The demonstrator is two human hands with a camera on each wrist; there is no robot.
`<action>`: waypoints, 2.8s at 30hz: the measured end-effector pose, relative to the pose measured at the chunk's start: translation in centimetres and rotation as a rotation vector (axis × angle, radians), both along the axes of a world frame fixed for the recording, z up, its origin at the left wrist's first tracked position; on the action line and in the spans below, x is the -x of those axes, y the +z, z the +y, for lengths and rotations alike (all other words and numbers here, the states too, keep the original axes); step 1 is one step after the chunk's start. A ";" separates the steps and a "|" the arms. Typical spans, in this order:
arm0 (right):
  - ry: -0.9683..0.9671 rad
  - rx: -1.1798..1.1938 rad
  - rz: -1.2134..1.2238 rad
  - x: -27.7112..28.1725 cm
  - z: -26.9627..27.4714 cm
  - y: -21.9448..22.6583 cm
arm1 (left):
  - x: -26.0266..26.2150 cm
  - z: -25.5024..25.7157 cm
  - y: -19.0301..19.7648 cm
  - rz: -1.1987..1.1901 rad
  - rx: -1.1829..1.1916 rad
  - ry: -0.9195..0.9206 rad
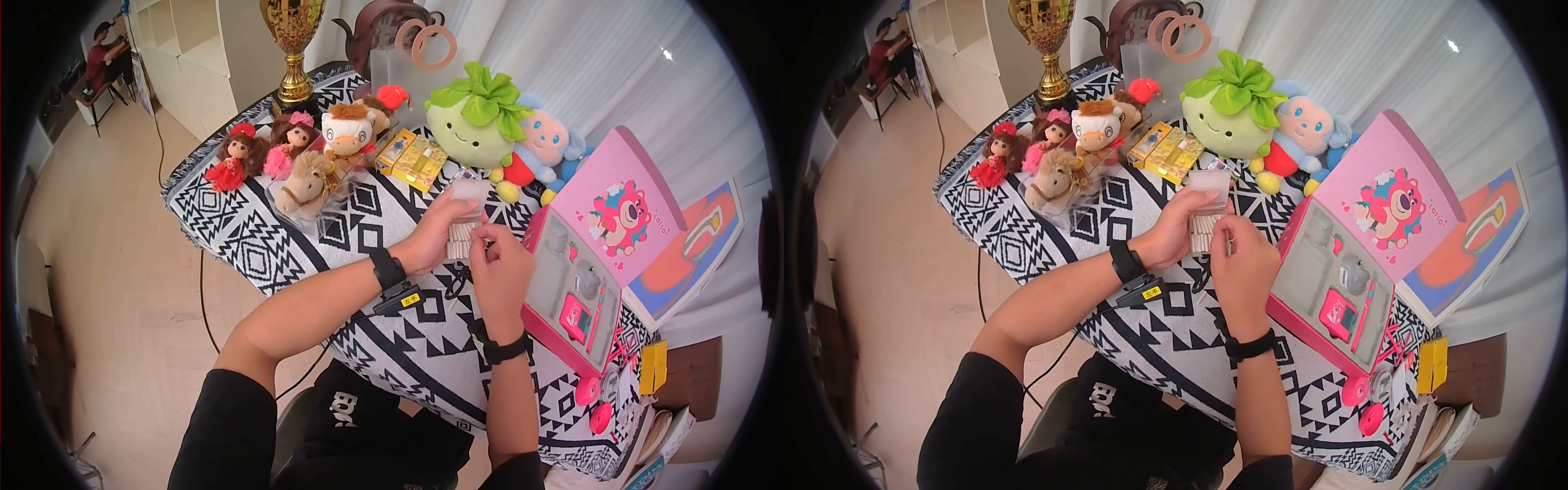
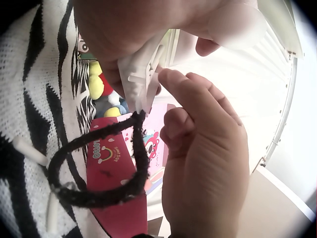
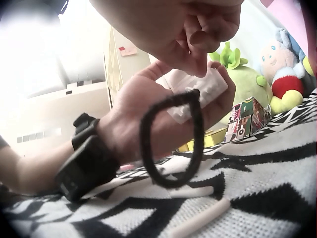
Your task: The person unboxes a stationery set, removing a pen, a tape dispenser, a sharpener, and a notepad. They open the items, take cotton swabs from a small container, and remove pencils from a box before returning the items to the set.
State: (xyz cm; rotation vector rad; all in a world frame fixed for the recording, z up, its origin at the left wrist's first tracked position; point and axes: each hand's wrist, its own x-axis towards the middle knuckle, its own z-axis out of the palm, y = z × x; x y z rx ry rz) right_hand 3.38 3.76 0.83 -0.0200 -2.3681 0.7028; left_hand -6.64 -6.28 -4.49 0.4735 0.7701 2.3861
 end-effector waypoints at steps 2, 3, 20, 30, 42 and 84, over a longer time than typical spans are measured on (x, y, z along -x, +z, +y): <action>-0.006 0.098 -0.061 -0.8 0.1 0.8 | 0.1 -0.1 0.1 -0.009 -0.011 -0.022; 0.001 0.115 -0.036 -1.1 0.4 1.1 | 0.1 -0.2 0.1 -0.018 -0.012 -0.030; 0.447 -0.328 -0.387 -4.6 2.6 -1.1 | 1.5 -0.8 0.5 -0.069 0.062 0.060; 0.432 -0.223 -0.337 -2.7 1.4 -2.5 | 2.5 -1.4 0.7 -0.030 0.000 0.077; 0.285 -0.040 -0.257 -2.9 2.9 -0.9 | 2.0 -1.3 0.9 -0.017 -0.002 0.078; 0.053 0.143 0.010 -0.8 2.4 -0.8 | -0.3 0.1 -0.3 -0.035 0.072 -0.135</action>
